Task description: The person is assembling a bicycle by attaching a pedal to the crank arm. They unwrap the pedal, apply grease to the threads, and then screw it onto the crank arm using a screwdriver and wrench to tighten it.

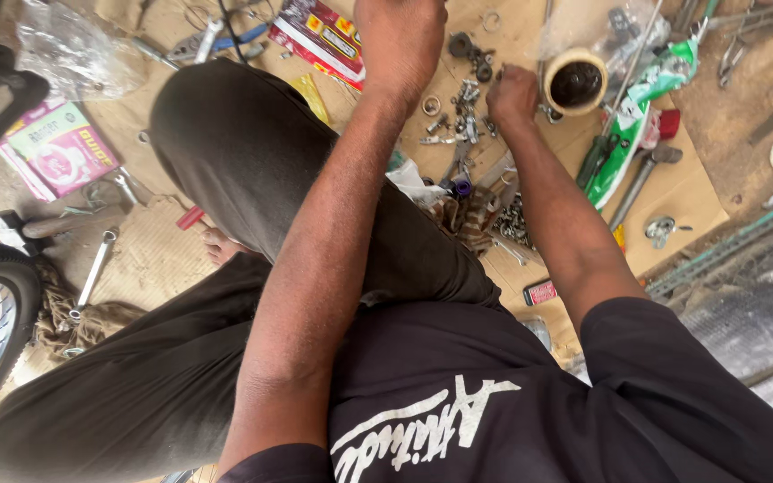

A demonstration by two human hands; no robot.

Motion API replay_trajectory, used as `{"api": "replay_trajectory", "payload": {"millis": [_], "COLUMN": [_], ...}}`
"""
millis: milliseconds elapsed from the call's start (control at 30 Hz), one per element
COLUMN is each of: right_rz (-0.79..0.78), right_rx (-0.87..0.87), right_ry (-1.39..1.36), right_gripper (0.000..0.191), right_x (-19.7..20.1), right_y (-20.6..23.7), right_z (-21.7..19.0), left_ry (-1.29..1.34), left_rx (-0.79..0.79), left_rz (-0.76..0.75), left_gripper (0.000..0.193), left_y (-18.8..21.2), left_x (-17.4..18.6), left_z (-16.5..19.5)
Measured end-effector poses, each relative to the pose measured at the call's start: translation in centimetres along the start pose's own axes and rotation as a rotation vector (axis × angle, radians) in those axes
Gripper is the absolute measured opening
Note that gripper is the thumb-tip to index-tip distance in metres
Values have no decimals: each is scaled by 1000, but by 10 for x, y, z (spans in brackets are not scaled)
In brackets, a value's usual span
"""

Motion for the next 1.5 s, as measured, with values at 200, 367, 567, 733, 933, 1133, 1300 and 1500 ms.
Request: {"api": "replay_trajectory", "payload": {"millis": [200,367,567,733,933,1133,1300,1500], "right_rz": [75,-168,127,65,-19,-108,-396,-651], "right_rx": [243,-78,367,834,1416,1507,1176,656], "right_ry": [196,-47,-594,-857,-716,-809,-842,-1255], "right_gripper": [10,22,11,4,8,10,11,18], "right_x": [-3,-27,28,130,126,68,28,8], "right_y": [7,10,-18,-7,55,91,76,54], "right_z": [-22,7,-85,-260,-468,-529,-511,-492], "left_ry": [599,685,777,381,730,900,968,848], "left_rx": [443,505,237,144,451,599,587,657], "left_rz": [-121,-108,-42,-15,115,157,226,366], "left_gripper": [27,26,22,26,29,29,25,27], "left_y": [0,-8,5,46,82,113,110,104], "left_x": [25,34,146,273,363,384,377,378], "left_z": [-6,-19,0,-4,-72,-156,-183,-182]}}
Point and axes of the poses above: each hand's wrist, its own y-axis away from the middle knuckle, its own x-axis out of the back of the hand, z = x × y, the point moved 6 cm from there along -y, towards the middle knuckle, and after that the axes turned 12 degrees about x, right-handed, at the moved point
